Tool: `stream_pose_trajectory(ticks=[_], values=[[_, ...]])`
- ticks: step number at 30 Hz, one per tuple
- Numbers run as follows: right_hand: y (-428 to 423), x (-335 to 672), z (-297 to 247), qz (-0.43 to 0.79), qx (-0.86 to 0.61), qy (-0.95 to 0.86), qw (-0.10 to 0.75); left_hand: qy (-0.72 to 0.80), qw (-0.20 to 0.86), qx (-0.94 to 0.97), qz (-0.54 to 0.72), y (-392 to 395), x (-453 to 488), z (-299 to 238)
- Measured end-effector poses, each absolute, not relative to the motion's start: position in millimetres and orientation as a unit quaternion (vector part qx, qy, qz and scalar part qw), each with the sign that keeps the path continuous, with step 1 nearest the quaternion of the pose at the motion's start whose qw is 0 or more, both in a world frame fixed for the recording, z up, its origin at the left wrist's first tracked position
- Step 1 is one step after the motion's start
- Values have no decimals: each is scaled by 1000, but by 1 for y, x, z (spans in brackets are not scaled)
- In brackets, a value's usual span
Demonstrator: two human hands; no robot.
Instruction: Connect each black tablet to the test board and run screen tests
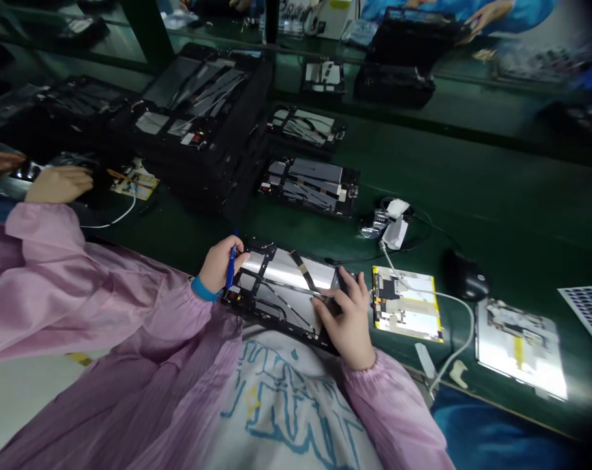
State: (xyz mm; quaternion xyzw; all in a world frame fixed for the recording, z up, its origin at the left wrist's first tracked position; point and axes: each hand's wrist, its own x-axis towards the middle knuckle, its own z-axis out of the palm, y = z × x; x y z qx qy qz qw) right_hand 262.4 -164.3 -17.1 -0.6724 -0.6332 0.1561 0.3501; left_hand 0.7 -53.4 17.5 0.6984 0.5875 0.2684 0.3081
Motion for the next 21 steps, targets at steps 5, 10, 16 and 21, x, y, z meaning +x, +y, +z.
stream_pose_trajectory(ticks=[5,10,16,21], values=[[-161,259,-11,169,-631,-676,341,590,329,687,268,-49,-3,20],[-159,270,-3,269,-542,-694,390,583,357,662,308,-47,-6,21],[-160,296,3,414,-472,-649,430,573,401,626,345,-47,-2,48],[-158,306,4,472,-412,-630,458,585,362,674,269,-41,0,63]])
